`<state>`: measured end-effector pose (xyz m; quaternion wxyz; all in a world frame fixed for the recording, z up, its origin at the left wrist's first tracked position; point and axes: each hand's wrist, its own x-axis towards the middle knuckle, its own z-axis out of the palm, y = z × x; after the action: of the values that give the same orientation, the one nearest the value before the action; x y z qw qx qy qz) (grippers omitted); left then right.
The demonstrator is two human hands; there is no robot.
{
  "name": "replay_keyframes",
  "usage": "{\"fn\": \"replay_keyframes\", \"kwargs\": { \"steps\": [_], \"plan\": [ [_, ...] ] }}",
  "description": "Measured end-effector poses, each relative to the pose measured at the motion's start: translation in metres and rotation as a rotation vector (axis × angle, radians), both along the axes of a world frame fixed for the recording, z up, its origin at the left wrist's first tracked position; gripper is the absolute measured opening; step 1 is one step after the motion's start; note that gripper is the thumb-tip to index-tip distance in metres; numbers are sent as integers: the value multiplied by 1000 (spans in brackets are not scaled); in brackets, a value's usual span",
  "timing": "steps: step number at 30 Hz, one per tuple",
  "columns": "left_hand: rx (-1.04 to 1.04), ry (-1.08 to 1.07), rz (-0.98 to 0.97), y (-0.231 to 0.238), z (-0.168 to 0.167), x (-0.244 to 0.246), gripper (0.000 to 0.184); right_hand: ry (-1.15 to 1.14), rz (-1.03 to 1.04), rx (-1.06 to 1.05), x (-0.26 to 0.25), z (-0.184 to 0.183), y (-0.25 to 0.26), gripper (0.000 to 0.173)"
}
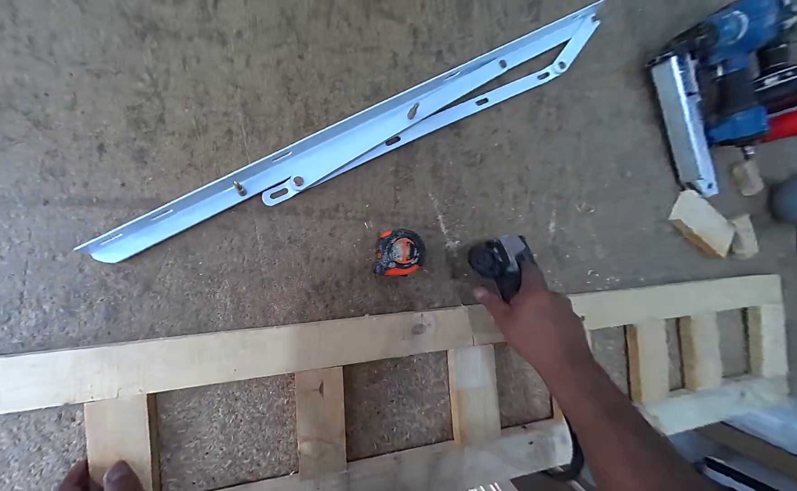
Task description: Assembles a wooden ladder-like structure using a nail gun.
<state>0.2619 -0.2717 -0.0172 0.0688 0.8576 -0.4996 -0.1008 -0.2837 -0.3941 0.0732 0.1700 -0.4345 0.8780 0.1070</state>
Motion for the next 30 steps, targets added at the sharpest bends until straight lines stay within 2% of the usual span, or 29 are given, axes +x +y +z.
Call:
{"fn": "replay_keyframes", "kwargs": {
  "steps": [3, 5, 7, 9, 11, 13, 15, 17, 19, 21, 23, 26, 28, 30],
  "plan": [
    [10, 13, 29, 0, 4, 2, 58, 10, 235, -138, 8, -15, -16, 80],
    [49, 50, 47, 0, 9, 2, 59, -72, 516, -207, 36, -13, -32, 73],
    [117, 69, 59, -3, 12, 0, 58, -180, 777, -184, 53, -22, -55, 69],
    [161, 71, 79, -9, 19, 0, 55, -249, 952, -113, 60, -43, -85, 73],
    [139, 93, 101, -10, 25, 4, 55, -280, 984, -61, 68, -56, -109, 68],
    [-11, 141, 55, -2, 28, 2, 58, -313, 862, -63, 85, -47, -109, 56],
    [-200, 293, -76, 7, 42, -17, 64, -525, 612, -57, 119, -10, -77, 57],
    [-251, 681, -243, 22, 64, -48, 78, -878, 399, 32, 169, 24, -21, 52],
    [-149, 1213, -326, 41, 75, -73, 100, -1189, 310, 208, 229, 42, 42, 56],
    [9, 1574, -227, 64, 76, -76, 110, -1305, 285, 437, 282, 40, 100, 56],
    [145, 1618, -97, 91, 75, -55, 98, -1229, 379, 551, 317, 35, 143, 52],
    [299, 1518, -123, 131, 75, -14, 72, -1015, 629, 592, 344, 36, 174, 52],
    [278, 1512, -101, 151, 73, 1, 68, -1001, 684, 570, 359, 38, 184, 50],
    [205, 1531, 37, 159, 73, 7, 59, -1001, 710, 525, 375, 38, 186, 47]
  ]
}}
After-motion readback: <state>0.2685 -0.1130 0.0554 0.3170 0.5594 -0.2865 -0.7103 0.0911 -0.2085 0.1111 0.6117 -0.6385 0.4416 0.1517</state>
